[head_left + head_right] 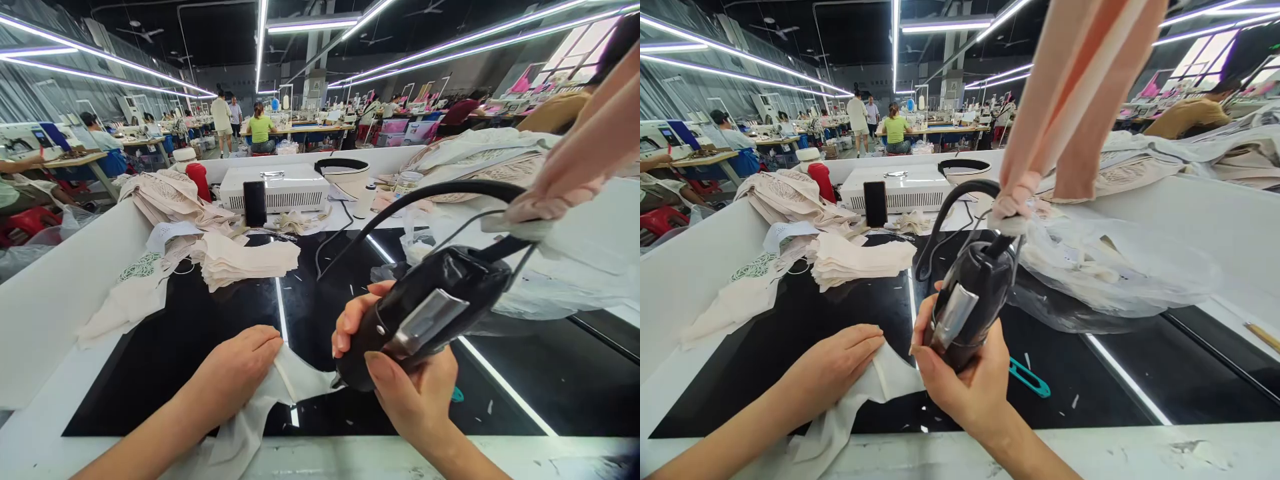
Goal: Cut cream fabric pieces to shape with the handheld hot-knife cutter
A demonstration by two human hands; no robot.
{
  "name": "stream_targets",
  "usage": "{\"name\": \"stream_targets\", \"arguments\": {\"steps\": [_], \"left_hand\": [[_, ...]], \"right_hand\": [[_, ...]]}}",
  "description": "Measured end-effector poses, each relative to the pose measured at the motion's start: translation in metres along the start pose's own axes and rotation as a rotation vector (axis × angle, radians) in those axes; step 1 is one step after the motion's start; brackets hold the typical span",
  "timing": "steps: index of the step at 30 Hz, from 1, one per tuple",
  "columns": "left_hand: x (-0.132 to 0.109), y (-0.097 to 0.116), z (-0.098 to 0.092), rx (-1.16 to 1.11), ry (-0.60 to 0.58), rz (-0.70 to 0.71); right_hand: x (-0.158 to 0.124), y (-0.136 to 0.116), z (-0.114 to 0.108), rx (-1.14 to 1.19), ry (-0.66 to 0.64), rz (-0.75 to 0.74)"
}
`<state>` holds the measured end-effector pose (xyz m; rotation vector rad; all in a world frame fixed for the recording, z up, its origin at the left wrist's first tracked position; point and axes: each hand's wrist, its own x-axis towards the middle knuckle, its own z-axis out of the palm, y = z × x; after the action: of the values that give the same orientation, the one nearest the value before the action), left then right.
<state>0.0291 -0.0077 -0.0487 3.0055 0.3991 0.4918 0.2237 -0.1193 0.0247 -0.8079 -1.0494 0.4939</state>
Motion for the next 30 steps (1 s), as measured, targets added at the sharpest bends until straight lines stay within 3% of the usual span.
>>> {"name": "stream_targets", "arguments": {"steps": [13, 24, 30], "left_hand": [[-0.006, 0.004, -0.002, 0.029, 0.077, 0.029], [-0.007, 0.003, -0.002, -0.006, 0.136, 0.067], [-0.006, 0.006, -0.006, -0.082, 0.098, 0.026]], "right_hand": [[0.006, -0.002, 0.003, 0.029, -0.021, 0.033], [0.039, 0.034, 0.042, 0.107, 0.023, 0.016], [0.043, 0.045, 0.05, 0.098, 0.031, 0.017]]}}
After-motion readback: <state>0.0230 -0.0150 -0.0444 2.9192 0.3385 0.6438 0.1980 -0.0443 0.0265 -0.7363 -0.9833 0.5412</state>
